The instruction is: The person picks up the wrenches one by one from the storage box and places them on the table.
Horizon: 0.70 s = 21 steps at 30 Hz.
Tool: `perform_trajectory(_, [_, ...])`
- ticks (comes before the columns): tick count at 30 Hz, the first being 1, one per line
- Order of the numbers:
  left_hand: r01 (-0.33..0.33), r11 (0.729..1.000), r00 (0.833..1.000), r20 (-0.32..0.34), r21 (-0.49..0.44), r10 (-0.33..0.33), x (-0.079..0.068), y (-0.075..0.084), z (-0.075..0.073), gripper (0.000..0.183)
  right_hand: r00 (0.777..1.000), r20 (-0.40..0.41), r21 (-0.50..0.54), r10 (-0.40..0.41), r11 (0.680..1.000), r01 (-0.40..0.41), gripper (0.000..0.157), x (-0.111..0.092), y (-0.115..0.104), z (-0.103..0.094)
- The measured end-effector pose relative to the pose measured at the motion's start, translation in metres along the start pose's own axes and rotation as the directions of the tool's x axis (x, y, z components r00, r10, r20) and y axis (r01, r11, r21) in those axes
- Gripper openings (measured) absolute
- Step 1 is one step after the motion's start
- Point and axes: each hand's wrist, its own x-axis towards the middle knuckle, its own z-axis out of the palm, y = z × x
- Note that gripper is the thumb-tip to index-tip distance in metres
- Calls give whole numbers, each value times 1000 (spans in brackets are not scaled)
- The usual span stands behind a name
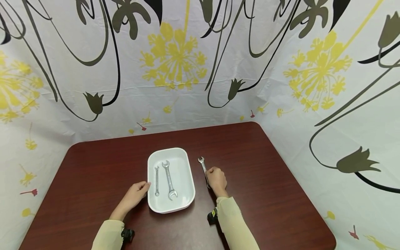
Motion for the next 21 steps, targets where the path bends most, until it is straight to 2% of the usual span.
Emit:
perform_trajectory(8, [-4,1000,1000,1,-1,4,0,0,0,32,1000,-9,25,17,1000,-16,12,2,2,-1])
perform_trajectory(15, [-44,999,999,-6,4,44,-1,-1,0,34,999,-14,67,44,997,-43,15,3,1,-3])
perform_trajectory(21, [-10,1000,1000,0,0,10,-1,1,0,34,1000,-29,97,-1,995,4,19,5,-9,-6])
